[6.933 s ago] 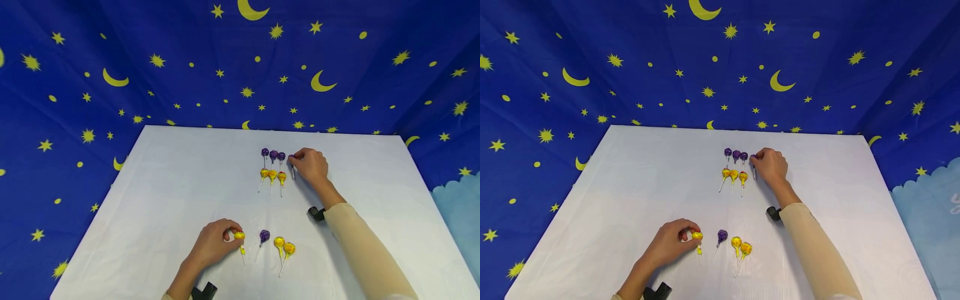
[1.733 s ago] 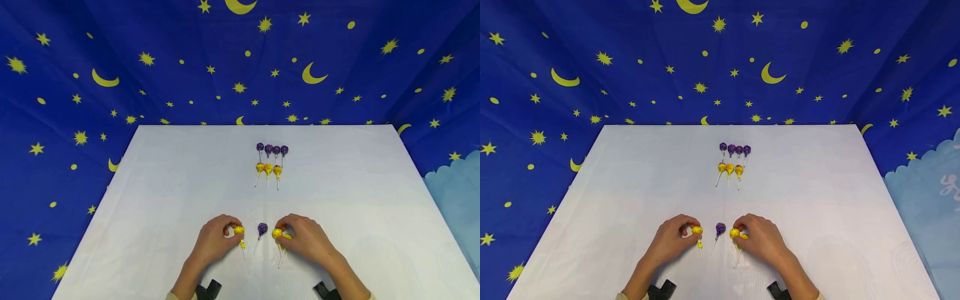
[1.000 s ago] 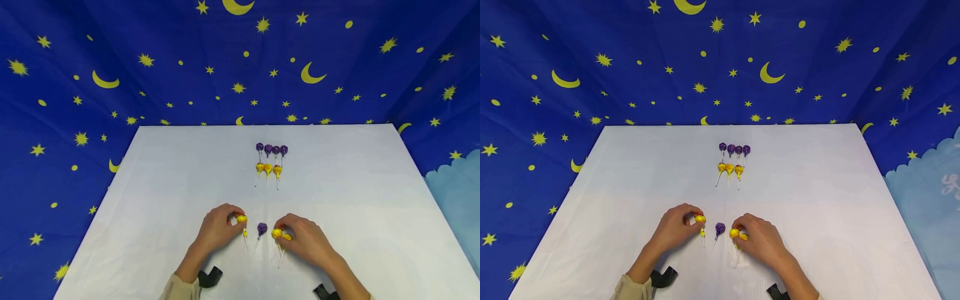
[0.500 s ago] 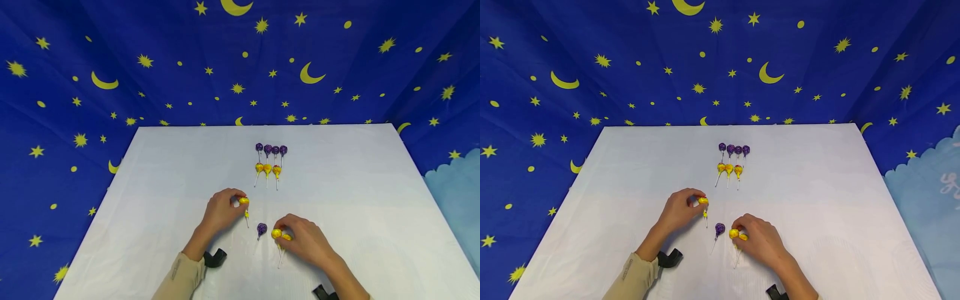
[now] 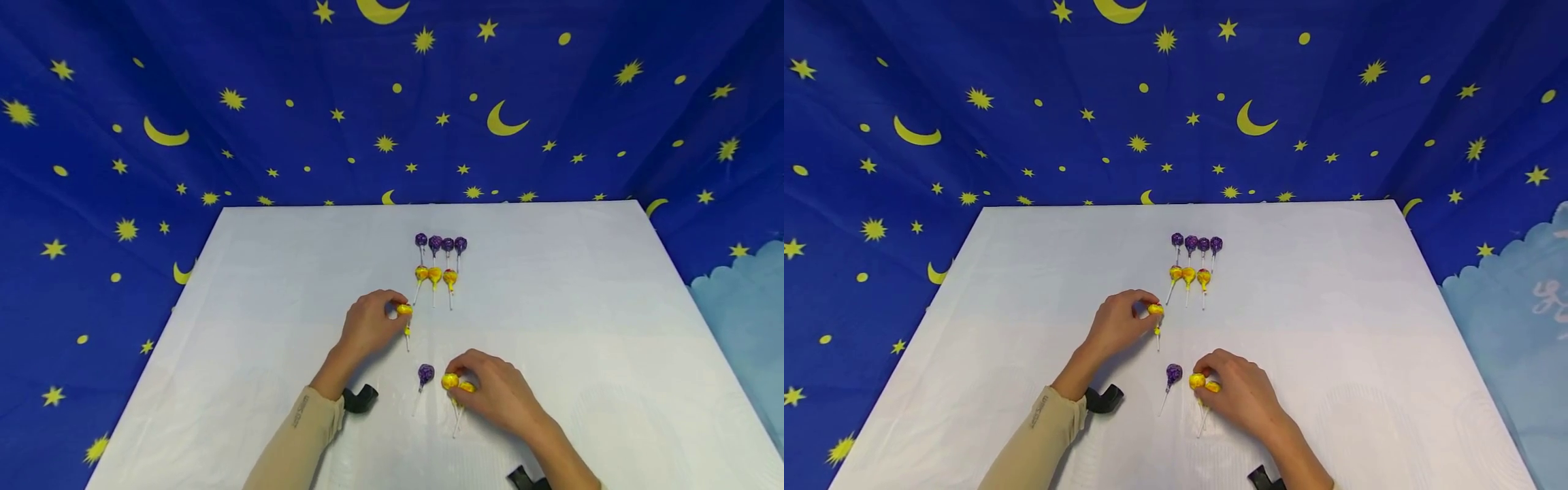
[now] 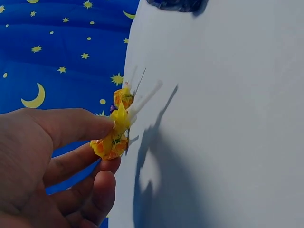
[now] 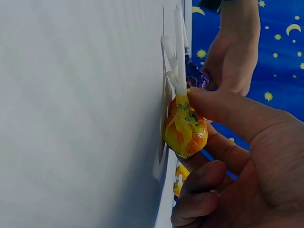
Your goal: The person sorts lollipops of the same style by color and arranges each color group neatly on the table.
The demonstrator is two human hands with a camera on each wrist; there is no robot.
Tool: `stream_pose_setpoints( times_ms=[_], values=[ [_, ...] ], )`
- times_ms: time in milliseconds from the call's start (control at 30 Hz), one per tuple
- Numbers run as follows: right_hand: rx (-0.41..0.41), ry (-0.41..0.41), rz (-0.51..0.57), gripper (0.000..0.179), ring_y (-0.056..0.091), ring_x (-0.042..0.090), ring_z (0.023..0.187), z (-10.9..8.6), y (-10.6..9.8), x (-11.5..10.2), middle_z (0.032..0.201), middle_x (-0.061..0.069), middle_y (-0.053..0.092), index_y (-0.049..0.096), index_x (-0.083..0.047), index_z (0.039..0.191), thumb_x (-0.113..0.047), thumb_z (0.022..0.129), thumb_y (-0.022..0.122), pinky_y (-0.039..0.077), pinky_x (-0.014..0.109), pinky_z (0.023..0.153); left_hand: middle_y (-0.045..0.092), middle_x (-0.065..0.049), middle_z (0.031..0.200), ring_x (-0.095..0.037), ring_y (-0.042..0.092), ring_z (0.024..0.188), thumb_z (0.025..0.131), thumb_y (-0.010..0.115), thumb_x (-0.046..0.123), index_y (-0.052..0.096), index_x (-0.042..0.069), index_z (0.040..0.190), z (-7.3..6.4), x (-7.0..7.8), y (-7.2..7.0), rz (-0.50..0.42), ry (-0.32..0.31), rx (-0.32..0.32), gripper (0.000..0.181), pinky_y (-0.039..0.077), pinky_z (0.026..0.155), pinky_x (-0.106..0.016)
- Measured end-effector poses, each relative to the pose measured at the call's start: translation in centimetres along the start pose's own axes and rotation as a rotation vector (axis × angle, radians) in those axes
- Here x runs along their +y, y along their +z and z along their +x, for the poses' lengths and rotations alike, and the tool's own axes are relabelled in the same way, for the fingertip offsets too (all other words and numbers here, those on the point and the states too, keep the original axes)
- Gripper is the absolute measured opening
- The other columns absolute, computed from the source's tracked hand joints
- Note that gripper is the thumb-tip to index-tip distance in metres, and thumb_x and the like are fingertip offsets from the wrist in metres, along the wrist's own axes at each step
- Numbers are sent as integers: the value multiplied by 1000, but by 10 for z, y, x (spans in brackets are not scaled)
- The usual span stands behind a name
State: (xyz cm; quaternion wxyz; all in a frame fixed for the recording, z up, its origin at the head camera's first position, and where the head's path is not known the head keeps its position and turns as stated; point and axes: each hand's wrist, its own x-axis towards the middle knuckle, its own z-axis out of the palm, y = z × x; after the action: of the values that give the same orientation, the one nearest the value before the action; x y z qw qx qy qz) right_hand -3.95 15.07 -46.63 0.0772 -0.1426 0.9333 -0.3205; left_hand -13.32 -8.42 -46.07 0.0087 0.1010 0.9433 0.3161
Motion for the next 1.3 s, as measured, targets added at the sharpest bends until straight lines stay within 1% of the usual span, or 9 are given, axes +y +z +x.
stream_pose_setpoints(
  times_ms=[233, 367, 467, 600, 733, 833, 967, 1167, 1300],
  values=[
    [10, 10, -3, 25, 57, -2, 82, -1, 0, 0, 87, -26, 58, 69, -33, 91, -30, 71, 84, 47, 32, 76, 67, 7, 97, -13, 57, 79, 84, 73, 27, 72, 20, 102, 15, 4, -4, -13, -19, 37, 19, 45, 69, -36],
    [15, 4, -7, 25, 57, -2, 83, -2, -1, -1, 88, -26, 59, 69, -33, 91, -31, 71, 84, 48, 32, 75, 67, 7, 97, -15, 59, 84, 84, 74, 28, 72, 20, 101, 26, 7, -7, -11, -47, 52, 20, 45, 72, -37],
    [15, 1, -9, 25, 58, -1, 83, -2, -1, -1, 88, -26, 59, 69, -34, 91, -31, 71, 84, 48, 32, 75, 67, 7, 98, -17, 60, 88, 84, 74, 29, 72, 21, 102, 34, 9, -8, -2, -72, 42, 20, 45, 74, -38],
    [17, -3, -10, 25, 58, -1, 83, -1, -2, -1, 88, -27, 59, 69, -34, 91, -30, 71, 84, 48, 32, 75, 68, 6, 98, -17, 59, 84, 84, 73, 29, 72, 20, 104, 44, 9, -7, 9, -89, 22, 21, 45, 69, -35],
    [17, -16, -10, 25, 59, 0, 84, -1, -2, -1, 88, -26, 59, 69, -34, 92, -29, 72, 84, 48, 33, 75, 68, 5, 97, -16, 56, 72, 84, 73, 28, 71, 19, 104, 52, 9, -7, 18, -109, 24, 21, 42, 59, -33],
    [18, -23, -12, 25, 59, 1, 84, -1, -1, -1, 89, -25, 60, 70, -33, 91, -28, 72, 84, 48, 34, 74, 67, 4, 96, -17, 54, 70, 85, 73, 27, 71, 18, 104, 57, 8, -6, 21, -128, 21, 22, 41, 58, -32],
    [18, -25, -17, 24, 59, 1, 84, -2, 0, 1, 90, -24, 61, 70, -33, 92, -29, 72, 84, 48, 33, 74, 68, 3, 97, -17, 56, 74, 85, 72, 27, 71, 18, 105, 64, 7, -2, 29, -151, 16, 22, 43, 63, -33],
    [25, -38, -28, 24, 59, 0, 83, -2, 0, 1, 90, -24, 61, 70, -33, 92, -29, 72, 84, 48, 31, 73, 68, 3, 99, -18, 59, 83, 85, 72, 26, 72, 17, 105, 73, 6, 4, 40, -169, 13, 22, 46, 72, -37],
    [28, -47, -40, 24, 59, 0, 80, -2, -1, 0, 88, -23, 60, 70, -32, 92, -28, 73, 84, 48, 31, 70, 68, 3, 98, -18, 59, 84, 84, 73, 26, 72, 17, 105, 79, 4, 9, 43, -176, 17, 22, 46, 73, -38]
  ],
)
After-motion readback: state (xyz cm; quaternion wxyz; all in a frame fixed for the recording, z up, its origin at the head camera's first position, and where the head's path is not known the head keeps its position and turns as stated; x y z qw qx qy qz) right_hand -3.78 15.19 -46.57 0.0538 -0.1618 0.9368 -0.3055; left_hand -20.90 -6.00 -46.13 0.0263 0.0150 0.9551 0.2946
